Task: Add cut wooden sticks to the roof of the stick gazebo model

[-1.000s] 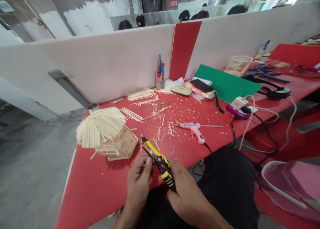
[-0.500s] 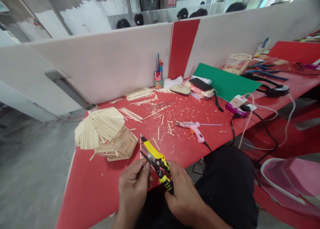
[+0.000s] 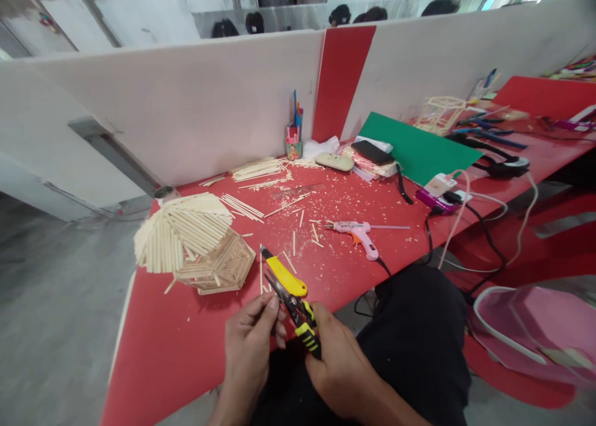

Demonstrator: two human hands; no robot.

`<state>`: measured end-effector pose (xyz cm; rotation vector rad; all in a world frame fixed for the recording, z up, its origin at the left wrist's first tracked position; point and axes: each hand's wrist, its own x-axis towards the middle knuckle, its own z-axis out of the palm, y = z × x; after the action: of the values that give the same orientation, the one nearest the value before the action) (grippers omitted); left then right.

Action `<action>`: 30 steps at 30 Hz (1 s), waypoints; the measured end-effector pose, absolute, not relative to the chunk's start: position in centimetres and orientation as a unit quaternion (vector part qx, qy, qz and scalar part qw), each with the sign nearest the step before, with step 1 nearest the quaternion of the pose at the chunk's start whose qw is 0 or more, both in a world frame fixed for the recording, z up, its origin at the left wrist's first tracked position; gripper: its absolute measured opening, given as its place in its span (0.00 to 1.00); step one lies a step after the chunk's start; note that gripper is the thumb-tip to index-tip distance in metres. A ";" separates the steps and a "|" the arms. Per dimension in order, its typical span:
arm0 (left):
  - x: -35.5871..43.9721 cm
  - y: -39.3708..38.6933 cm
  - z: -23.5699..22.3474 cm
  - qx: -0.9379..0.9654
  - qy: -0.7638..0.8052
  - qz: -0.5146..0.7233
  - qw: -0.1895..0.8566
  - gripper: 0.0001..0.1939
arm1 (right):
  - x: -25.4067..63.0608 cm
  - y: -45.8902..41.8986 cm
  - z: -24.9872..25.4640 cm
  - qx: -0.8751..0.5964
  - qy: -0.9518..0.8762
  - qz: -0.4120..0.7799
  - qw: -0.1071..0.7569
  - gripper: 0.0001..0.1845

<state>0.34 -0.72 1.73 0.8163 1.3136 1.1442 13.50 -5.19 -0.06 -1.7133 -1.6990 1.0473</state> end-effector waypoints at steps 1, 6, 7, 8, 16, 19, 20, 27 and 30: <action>0.3 -0.7 1.7 0.348 0.561 0.488 0.570 0.13 | 13.5 -5.2 0.0 -0.630 -0.624 0.387 0.252 0.26; -0.2 -0.8 2.1 0.411 0.577 0.472 0.526 0.12 | 14.1 -5.0 0.8 -0.615 -0.640 0.383 0.257 0.33; -0.3 -0.8 2.2 0.431 0.578 0.467 0.512 0.12 | 14.1 -4.9 1.0 -0.609 -0.643 0.386 0.256 0.34; -0.4 -0.8 2.4 0.447 0.579 0.465 0.499 0.12 | 14.1 -4.9 1.2 -0.606 -0.643 0.391 0.257 0.34; 0.1 -0.1 1.6 0.390 0.576 0.463 0.550 0.14 | 12.9 -4.7 -0.7 -0.657 -0.562 0.417 0.281 0.20; -0.1 0.4 1.2 0.377 0.564 0.489 0.549 0.14 | 13.7 -4.5 -1.2 -0.670 -0.551 0.407 0.285 0.20; -0.2 0.6 1.2 0.375 0.558 0.494 0.551 0.14 | 14.2 -4.4 -1.2 -0.666 -0.562 0.405 0.278 0.22; -0.3 0.8 1.1 0.305 0.527 0.494 0.621 0.15 | 17.6 -2.4 -1.0 -0.745 -0.616 0.210 0.143 0.31; -0.3 0.7 1.4 0.296 0.531 0.497 0.619 0.15 | 18.2 -1.0 -1.4 -0.764 -0.629 0.119 0.078 0.32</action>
<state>-0.35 0.69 1.37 0.6805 1.2219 1.1430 18.25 -1.01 -1.42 -2.2885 -1.8833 0.3551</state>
